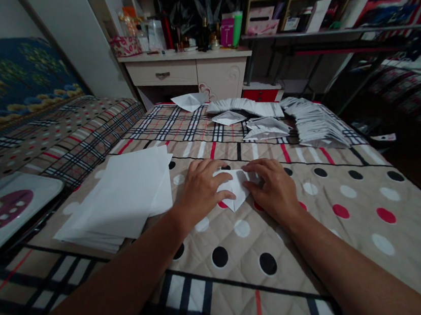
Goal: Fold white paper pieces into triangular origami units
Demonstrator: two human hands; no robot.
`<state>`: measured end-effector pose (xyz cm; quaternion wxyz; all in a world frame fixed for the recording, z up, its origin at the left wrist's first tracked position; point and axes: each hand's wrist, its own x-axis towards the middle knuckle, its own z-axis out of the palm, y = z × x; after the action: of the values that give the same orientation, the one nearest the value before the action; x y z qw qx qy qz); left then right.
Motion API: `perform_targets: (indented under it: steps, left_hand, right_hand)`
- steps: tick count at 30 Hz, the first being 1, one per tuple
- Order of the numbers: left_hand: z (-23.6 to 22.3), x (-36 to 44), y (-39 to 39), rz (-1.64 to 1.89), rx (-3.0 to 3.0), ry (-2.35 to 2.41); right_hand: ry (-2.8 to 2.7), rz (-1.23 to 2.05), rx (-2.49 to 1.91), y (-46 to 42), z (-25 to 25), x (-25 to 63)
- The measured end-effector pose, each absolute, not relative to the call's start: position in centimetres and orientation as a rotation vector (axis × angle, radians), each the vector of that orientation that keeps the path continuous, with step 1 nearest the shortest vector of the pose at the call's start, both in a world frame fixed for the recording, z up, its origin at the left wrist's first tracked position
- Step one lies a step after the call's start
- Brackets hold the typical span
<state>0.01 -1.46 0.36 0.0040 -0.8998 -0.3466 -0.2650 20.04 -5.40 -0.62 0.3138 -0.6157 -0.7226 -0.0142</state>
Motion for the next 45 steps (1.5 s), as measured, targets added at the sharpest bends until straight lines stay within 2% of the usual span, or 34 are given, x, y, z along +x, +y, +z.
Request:
perform_targets:
  steps: [7,45]
  left_hand:
    - [-0.07,-0.02,-1.15,-0.760,-2.856,-1.136]
    - [0.24,0.04,-1.55,-0.794,-2.864,-1.078]
  right_hand:
    - [-1.909,-0.051,-1.724,-5.17,-0.79,20.05]
    - [-1.869,-0.113,-1.527,-5.78,-0.47,20.29]
